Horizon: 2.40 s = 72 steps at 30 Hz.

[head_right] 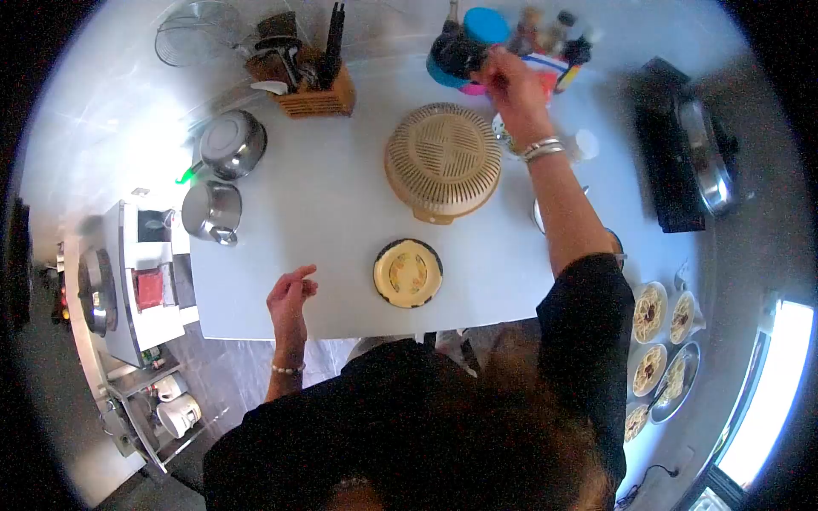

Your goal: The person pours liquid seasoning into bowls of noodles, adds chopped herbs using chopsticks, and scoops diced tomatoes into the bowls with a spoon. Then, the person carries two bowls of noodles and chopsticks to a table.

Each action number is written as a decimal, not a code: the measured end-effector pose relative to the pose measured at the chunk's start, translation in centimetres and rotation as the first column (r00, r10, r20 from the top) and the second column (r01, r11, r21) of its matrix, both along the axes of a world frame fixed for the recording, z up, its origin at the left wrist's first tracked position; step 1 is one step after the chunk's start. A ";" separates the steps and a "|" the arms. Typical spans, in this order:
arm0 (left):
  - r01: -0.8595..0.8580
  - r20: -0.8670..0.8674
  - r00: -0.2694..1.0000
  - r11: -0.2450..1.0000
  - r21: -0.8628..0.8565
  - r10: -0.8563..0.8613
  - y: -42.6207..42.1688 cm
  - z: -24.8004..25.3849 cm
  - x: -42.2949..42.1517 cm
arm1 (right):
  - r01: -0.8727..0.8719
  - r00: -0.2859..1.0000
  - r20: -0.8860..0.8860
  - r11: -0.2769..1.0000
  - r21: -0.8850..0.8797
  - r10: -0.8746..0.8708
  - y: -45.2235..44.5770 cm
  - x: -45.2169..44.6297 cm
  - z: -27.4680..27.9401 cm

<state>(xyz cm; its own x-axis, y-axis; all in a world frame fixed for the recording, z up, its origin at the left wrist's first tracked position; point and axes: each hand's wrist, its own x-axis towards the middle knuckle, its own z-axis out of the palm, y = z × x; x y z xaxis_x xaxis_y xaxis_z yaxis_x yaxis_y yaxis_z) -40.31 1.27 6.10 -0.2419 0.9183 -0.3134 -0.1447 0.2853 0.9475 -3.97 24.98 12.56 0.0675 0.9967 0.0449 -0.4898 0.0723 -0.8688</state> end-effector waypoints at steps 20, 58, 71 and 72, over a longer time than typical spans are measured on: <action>-0.022 0.002 1.000 0.993 -0.116 0.023 2.6 -2.4 -2.0 | -0.050 0.915 0.375 0.966 -0.255 0.146 9.9 -2.2 -9.9; 0.323 -0.171 0.946 0.832 0.451 -0.275 4.7 -0.4 -6.1 | -0.143 0.898 0.433 0.983 0.112 0.081 -19.6 -12.5 -4.9; 0.770 -0.986 0.150 0.634 0.070 -0.073 1.8 -5.1 -7.6 | 0.269 0.963 0.119 0.863 -0.429 -0.241 -17.1 -5.4 -12.9; 0.798 -0.990 0.102 0.602 0.025 -0.095 1.7 -4.1 -7.2 | 0.262 0.962 0.052 0.864 -0.430 -0.266 -17.0 -5.6 -11.9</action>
<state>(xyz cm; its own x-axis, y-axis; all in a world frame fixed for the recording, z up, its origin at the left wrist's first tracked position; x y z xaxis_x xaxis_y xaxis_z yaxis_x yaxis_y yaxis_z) -47.52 2.96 2.01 0.5222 0.8242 0.2193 0.7753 -0.5659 0.2806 -9.60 7.97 0.64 0.3294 0.8623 -0.3847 -0.5132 -0.1785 -0.8395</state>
